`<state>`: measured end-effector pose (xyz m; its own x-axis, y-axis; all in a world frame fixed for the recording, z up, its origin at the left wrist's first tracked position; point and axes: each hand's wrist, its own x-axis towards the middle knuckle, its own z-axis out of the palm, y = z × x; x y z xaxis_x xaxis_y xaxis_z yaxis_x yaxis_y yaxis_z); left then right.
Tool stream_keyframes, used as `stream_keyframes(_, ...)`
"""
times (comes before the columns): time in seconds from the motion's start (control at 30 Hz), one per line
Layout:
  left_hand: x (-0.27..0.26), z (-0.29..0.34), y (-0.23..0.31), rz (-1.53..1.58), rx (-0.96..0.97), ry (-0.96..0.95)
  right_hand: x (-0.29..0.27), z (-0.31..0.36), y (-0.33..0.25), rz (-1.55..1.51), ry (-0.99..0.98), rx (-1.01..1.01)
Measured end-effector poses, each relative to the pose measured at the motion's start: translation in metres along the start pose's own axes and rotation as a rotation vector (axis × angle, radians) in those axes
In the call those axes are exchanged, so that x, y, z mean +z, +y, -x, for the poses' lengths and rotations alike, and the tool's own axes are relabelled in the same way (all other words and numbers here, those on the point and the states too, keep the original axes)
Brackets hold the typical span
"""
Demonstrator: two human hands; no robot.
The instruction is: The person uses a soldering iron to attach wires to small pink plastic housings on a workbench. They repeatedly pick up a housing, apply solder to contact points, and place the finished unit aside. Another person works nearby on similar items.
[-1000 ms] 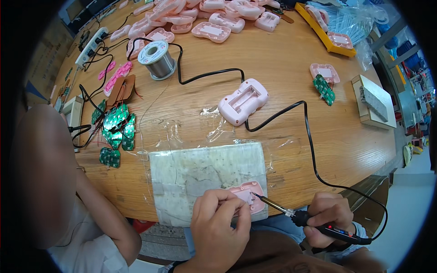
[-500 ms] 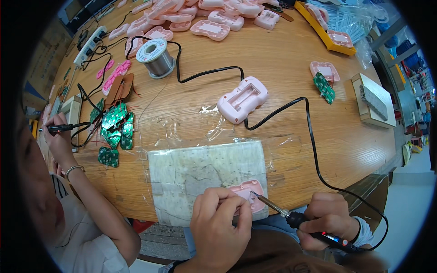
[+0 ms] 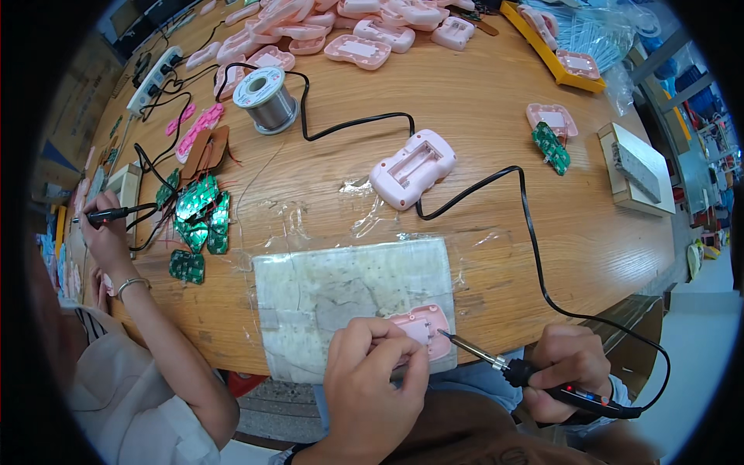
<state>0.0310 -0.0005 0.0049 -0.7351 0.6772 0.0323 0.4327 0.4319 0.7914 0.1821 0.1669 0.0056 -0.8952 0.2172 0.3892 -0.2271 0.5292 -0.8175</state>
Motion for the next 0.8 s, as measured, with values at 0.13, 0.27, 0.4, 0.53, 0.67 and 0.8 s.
stream_keyframes(0.13, -0.0015, 0.0009, 0.001, 0.004, -0.002, -0.017, 0.0026, 0.0015, 0.0006, -0.018, -0.005, 0.0)
stream_keyframes(0.27, -0.0014, 0.0002, 0.0016, -0.014, -0.002, -0.04, 0.0055, 0.0018, 0.0019, -0.016, -0.03, -0.006)
stream_keyframes(0.4, -0.0014, -0.0001, 0.0023, -0.018, 0.009, -0.044, 0.0032, -0.0004, 0.0007, 0.008, -0.081, -0.029)
stream_keyframes(0.53, -0.002, 0.0008, 0.0017, -0.057, 0.033, -0.063, -0.0018, -0.0027, -0.0032, 0.079, -0.188, -0.045)
stream_keyframes(0.67, -0.0007, 0.0003, -0.0022, -0.052, 0.056, -0.093, -0.0016, -0.0024, -0.0038, 0.084, -0.143, -0.059)
stream_keyframes(0.8, 0.0006, 0.0018, -0.0031, 0.005, 0.01, -0.094, -0.0021, 0.0, -0.0042, 0.022, -0.024, -0.009)
